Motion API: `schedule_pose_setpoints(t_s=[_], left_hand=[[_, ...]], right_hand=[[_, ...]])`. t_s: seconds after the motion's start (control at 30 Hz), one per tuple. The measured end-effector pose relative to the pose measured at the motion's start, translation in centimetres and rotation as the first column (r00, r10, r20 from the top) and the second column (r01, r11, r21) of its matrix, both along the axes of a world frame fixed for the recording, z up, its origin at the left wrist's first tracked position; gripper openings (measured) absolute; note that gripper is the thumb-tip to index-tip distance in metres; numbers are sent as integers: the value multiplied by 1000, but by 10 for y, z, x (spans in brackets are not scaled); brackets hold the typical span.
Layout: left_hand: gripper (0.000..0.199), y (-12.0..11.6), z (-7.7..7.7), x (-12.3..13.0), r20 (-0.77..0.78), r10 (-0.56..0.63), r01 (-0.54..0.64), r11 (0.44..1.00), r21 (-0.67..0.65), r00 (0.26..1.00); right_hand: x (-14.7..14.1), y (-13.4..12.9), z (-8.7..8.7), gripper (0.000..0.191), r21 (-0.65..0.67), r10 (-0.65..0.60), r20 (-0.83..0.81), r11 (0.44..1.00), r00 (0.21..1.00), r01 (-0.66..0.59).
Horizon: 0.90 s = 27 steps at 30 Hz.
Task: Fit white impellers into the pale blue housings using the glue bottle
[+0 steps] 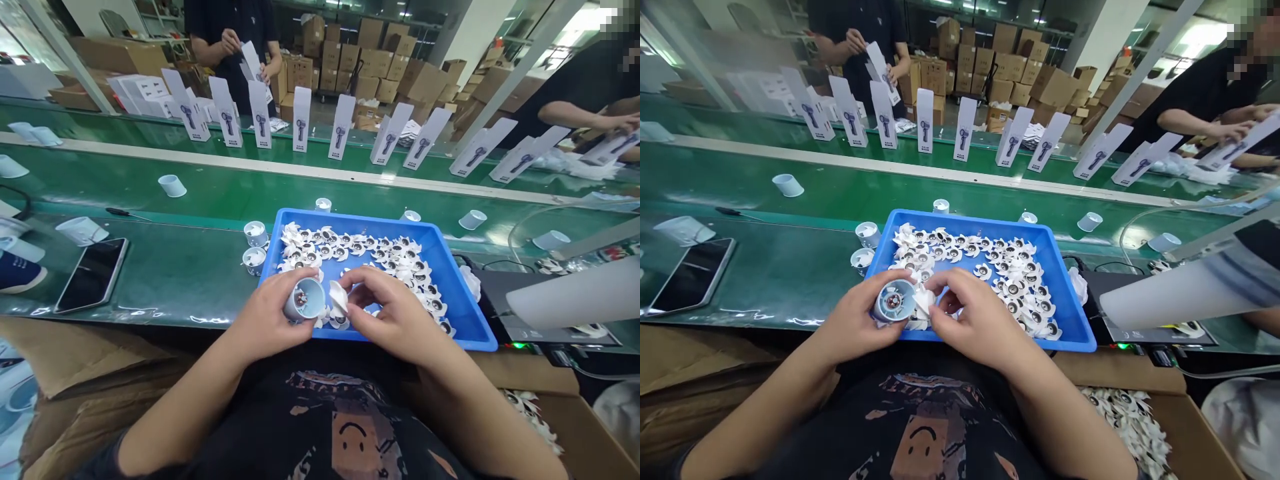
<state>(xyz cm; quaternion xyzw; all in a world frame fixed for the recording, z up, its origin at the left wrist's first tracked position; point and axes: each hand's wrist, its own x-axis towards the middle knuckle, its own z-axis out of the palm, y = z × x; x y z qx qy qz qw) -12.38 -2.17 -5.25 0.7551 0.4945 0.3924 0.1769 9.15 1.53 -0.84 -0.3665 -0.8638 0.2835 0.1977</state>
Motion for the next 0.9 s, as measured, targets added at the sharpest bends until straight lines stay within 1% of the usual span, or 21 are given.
schedule_pose_setpoints(t_s=[0.07, 0.1, 0.13, 0.2, 0.27, 0.33, 0.4, 0.5, 0.57, 0.6, 0.63, 0.67, 0.7, 0.77, 0.8, 0.83, 0.87, 0.9], left_hand=[[56, -4, 0, 3, -62, -7, 7, 1000, -2, 998], [54, -5, -1, 6, -83, -11, 12, 1000, 13, 996], [51, -5, -1, 9, -99, -18, 22, 999, 33, 995], [43, -5, -2, 14, -119, -28, 38, 996, 78, 993], [34, -5, -2, 18, -127, -21, 38, 990, 133, 992], [29, -7, -2, 21, -127, 4, 22, 980, 198, 992], [26, -9, 0, 22, -125, 28, 3, 970, 242, 992], [23, -10, 2, 22, -122, 51, -21, 971, 239, 991], [26, -7, 1, 19, -105, 67, -43, 975, 217, 992], [29, -5, 0, 17, -90, 88, -67, 976, 210, 992], [32, -4, -1, 15, -73, 114, -97, 974, 206, 991], [36, -2, -2, 13, -61, 137, -122, 971, 204, 989], [40, -1, -3, 12, -57, 147, -132, 969, 207, 988], [46, 0, -2, 10, -73, 117, -97, 968, 231, 990], [49, 1, 1, 10, -95, 88, -63, 969, 238, 992], [53, 1, 4, 8, -125, 68, -36, 970, 240, 990], [57, 4, 9, 4, -154, 72, -34, 971, 236, 985], [61, 8, 15, -1, -182, 99, -58, 974, 219, 978]], right_hand=[[-1, -8, 0, 22, 65, 33, -133, 998, 991, -24], [-2, -11, -1, 21, 113, 56, -160, 993, 985, -38], [-3, -13, -2, 21, 157, 76, -158, 986, 984, -51], [-7, -15, -3, 22, 216, 92, -88, 974, 992, -71], [-11, -15, -4, 19, 254, 60, -11, 966, 998, -55], [-16, -12, -4, 15, 289, 38, -3, 957, 999, -35], [-22, -9, -4, 13, 278, 38, -42, 960, 998, -24], [-25, -5, -5, 15, 207, 27, -92, 978, 995, -7], [-21, -4, -5, 17, 196, 18, -95, 981, 995, 1], [-17, -4, -4, 15, 188, 36, -101, 982, 994, -17], [-13, -5, -3, 8, 169, 70, -116, 984, 991, -50], [-8, -6, -2, 9, 147, 107, -145, 985, 984, -86], [-4, -7, -1, 15, 134, 137, -174, 984, 975, -114], [2, -9, -3, 21, 162, 162, -176, 978, 971, -133], [5, -9, -5, 28, 203, 156, -142, 971, 978, -125], [9, -9, -8, 40, 250, 146, -97, 961, 985, -118], [14, -8, -12, 48, 290, 132, -57, 951, 990, -110], [21, -7, -17, 49, 326, 112, -41, 941, 993, -93]])
